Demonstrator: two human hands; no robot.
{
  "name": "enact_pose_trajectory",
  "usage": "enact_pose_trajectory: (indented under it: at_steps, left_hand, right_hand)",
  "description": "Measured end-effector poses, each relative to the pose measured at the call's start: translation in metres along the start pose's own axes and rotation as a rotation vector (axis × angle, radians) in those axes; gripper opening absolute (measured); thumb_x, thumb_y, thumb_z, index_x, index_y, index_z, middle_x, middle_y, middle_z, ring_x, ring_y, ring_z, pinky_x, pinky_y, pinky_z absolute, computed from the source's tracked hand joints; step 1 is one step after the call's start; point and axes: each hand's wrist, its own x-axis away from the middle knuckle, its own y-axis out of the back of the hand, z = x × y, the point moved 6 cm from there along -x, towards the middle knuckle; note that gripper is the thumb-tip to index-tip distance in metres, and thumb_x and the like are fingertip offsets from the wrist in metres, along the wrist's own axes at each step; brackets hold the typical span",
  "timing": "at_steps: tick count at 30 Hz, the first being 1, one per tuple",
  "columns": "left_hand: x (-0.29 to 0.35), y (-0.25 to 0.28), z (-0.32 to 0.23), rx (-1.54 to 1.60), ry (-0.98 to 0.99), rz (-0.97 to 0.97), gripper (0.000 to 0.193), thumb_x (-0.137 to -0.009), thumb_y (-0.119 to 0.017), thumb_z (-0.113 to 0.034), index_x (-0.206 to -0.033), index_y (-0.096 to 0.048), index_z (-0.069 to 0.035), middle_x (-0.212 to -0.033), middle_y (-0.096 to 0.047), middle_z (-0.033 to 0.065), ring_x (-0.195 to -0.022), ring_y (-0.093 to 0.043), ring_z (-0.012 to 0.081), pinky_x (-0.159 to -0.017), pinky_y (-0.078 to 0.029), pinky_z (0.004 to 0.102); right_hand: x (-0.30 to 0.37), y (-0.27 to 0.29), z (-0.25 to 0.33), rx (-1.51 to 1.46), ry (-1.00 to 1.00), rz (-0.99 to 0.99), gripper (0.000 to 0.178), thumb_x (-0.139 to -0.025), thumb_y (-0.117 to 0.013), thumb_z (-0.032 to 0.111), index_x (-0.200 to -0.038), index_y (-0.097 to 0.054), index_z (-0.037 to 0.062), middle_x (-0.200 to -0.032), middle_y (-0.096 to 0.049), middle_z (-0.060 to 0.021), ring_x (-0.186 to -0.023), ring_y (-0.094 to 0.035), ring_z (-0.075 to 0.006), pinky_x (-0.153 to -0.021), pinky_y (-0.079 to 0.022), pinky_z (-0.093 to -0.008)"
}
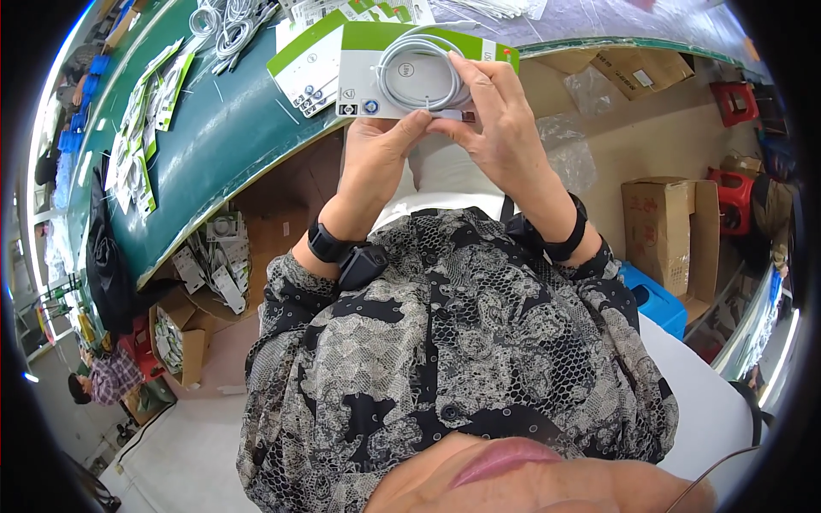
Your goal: The person packages a USB cable by hand, threading a plastic tie through the cardboard backing and around the cable, then pulling the tie tight and setting the unit aside.
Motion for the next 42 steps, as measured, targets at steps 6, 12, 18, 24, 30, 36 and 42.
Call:
enact_pose_trajectory:
  at_steps: [6,12,18,24,30,36,42]
  left_hand:
    - [0.002,0.002,0.003,0.184,0.051,-0.022,0.026,-0.090,-0.058,-0.004,-0.116,-0.057,0.001,-0.110,-0.062,0.0101,-0.099,-0.062,0.0194,-0.089,-0.053,0.0348]
    - [0.007,0.002,-0.016,0.167,-0.051,-0.006,0.025,-0.091,-0.057,-0.005,-0.115,-0.056,0.003,-0.109,-0.063,0.0120,-0.098,-0.063,0.0214,-0.088,-0.053,0.0356]
    - [0.004,0.008,-0.005,0.252,-0.048,-0.045,0.024,-0.091,-0.056,-0.005,-0.113,-0.056,0.006,-0.109,-0.063,0.0143,-0.099,-0.063,0.0235,-0.090,-0.053,0.0386]
    - [0.010,0.003,0.004,0.289,0.032,0.017,0.023,-0.092,-0.055,-0.005,-0.112,-0.056,0.006,-0.109,-0.063,0.0146,-0.101,-0.063,0.0246,-0.091,-0.053,0.0399]
    - [0.014,0.001,0.011,0.259,0.084,0.024,0.024,-0.093,-0.054,-0.005,-0.113,-0.055,0.007,-0.110,-0.062,0.0158,-0.102,-0.062,0.0257,-0.092,-0.053,0.0407]
    - [0.014,-0.010,0.005,0.318,0.107,0.107,0.025,-0.094,-0.054,-0.009,-0.114,-0.055,0.004,-0.110,-0.063,0.0129,-0.104,-0.062,0.0257,-0.093,-0.052,0.0412]
    - [0.003,0.004,0.009,0.126,-0.071,-0.049,0.024,-0.095,-0.055,-0.018,-0.111,-0.058,0.000,-0.104,-0.064,0.0069,-0.090,-0.064,0.0194,-0.078,-0.054,0.0310]
  right_hand:
    - [0.000,-0.003,0.004,0.247,0.136,-0.039,0.050,-0.080,-0.071,0.014,-0.125,-0.052,0.0026,-0.110,-0.054,-0.0105,-0.091,-0.057,-0.0202,-0.074,-0.050,-0.0320]
    - [0.028,0.017,-0.041,-0.088,-0.008,-0.236,0.029,-0.088,-0.060,0.007,-0.116,-0.053,0.0013,-0.103,-0.058,-0.0114,-0.091,-0.058,-0.0172,-0.077,-0.049,-0.0305]
    - [0.035,-0.040,-0.062,-0.809,-0.431,-0.056,0.028,-0.082,-0.059,-0.004,-0.110,-0.057,-0.0003,-0.094,-0.064,-0.0082,-0.080,-0.062,-0.0147,-0.071,-0.052,-0.0301]
    - [0.037,-0.056,-0.062,-0.470,-0.178,0.064,0.026,-0.082,-0.060,-0.002,-0.108,-0.061,0.0024,-0.100,-0.065,-0.0098,-0.092,-0.062,-0.0196,-0.078,-0.050,-0.0314]
    - [0.031,-0.055,-0.053,-0.267,0.078,0.094,0.036,-0.081,-0.067,0.006,-0.117,-0.059,0.0052,-0.112,-0.061,-0.0106,-0.103,-0.058,-0.0234,-0.087,-0.048,-0.0341]
    - [0.033,-0.052,-0.066,-0.397,-0.015,0.040,0.042,-0.080,-0.069,0.007,-0.119,-0.056,0.0037,-0.114,-0.060,-0.0105,-0.103,-0.058,-0.0235,-0.085,-0.048,-0.0342]
    - [0.030,-0.051,-0.067,-0.531,-0.019,-0.070,0.028,-0.080,-0.069,0.007,-0.107,-0.063,0.0036,-0.098,-0.065,-0.0089,-0.088,-0.062,-0.0212,-0.073,-0.052,-0.0337]
